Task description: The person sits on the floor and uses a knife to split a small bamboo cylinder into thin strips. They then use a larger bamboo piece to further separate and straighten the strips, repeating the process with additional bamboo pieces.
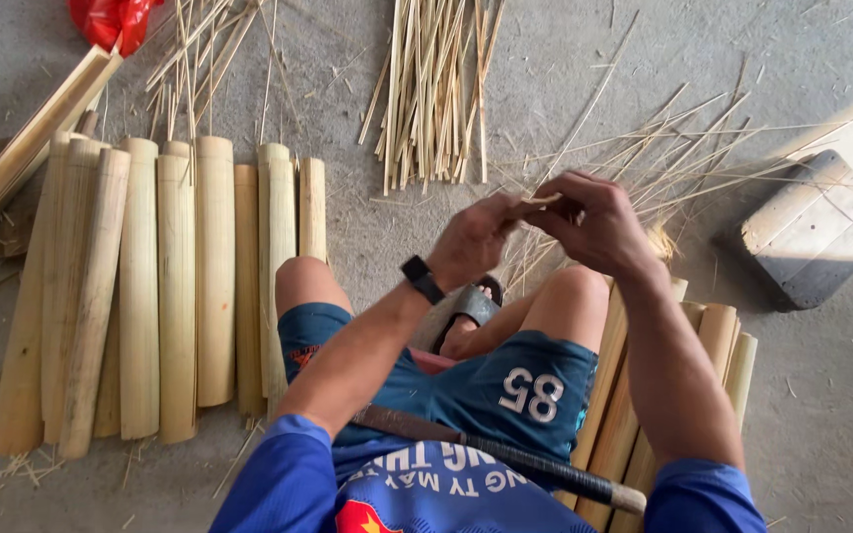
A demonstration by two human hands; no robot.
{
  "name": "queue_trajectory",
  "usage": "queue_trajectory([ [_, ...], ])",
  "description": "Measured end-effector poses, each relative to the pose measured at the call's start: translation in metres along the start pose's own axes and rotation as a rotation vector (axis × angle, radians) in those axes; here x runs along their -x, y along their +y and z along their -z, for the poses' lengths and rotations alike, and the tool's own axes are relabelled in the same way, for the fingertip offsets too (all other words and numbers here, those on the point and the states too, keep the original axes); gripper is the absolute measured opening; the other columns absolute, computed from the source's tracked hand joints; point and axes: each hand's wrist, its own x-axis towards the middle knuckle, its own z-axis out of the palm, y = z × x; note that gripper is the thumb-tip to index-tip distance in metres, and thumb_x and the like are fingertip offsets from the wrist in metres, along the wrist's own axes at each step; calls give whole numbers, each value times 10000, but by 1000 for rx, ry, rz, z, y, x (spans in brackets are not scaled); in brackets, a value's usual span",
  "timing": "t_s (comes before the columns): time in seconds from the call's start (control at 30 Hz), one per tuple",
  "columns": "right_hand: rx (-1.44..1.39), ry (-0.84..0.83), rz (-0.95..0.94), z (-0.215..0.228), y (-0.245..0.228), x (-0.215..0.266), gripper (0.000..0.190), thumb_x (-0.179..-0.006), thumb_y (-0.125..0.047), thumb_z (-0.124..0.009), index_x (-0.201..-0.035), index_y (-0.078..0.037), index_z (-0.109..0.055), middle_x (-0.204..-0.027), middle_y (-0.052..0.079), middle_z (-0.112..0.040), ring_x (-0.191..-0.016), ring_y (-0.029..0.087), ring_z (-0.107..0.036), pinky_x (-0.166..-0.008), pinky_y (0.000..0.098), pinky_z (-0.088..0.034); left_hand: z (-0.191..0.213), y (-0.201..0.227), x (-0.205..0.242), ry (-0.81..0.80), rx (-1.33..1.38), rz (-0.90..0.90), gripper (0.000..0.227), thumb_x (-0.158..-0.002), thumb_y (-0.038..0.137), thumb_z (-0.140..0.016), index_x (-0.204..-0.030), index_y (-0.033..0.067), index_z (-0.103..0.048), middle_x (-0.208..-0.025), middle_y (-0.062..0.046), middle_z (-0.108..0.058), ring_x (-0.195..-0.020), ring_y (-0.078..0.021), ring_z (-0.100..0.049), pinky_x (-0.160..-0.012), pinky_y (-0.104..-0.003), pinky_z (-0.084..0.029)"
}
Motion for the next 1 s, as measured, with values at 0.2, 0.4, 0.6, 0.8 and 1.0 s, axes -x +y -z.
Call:
queue_trajectory([
  [0.2, -297, 66, 333, -60, -13, -20, 115, -947, -7, -751, -994, -39, -651, -970, 77, -769, -967, 167, -763, -828, 315, -626, 56, -14, 10, -45, -55, -14, 257, -881, 56, -730, -1093, 97, -592, -915, -92, -722, -841, -246, -726, -748, -396, -594],
  [0.4, -230, 202, 302, -90, 17, -39, 103, -977, 26, -692, -959, -35, -611, -958, 91, -786, -900, 165, -787, -761, 299, -661, 65, -73, 2, -73, -15, -93, 157, -960, 3, -663, -1023, 131, -598, -847, -26, -686, -810, -160, -726, -708, -296, -630],
  [0.6, -297, 445, 221, -65, 62, -23, 109, -1036, 34, -695, -1006, -42, -624, -980, 107, -761, -935, 160, -791, -790, 311, -629, 97, -116, 26, 230, -26, -38, 85, -997, 54, -690, -1012, 131, -658, -940, -51, -746, -861, -142, -749, -741, -282, -660],
  [0.8, -439, 440, 219, -64, 91, -11, 144, -1025, 129, -668, -1024, -6, -618, -1004, 128, -763, -942, 192, -756, -846, 329, -659, 97, -113, 43, 276, -46, -13, 75, -963, 140, -761, -1018, 121, -712, -942, -88, -777, -854, -189, -747, -730, -335, -665],
  [1.0, -698, 603, 166, -44, 109, 8, 206, -996, 134, -687, -1017, -54, -605, -962, 113, -747, -902, 194, -769, -822, 336, -676, 141, -99, 66, 288, -55, 312, 159, -968, 196, -769, -1014, 136, -628, -873, -42, -771, -776, -137, -767, -661, -292, -653],
])
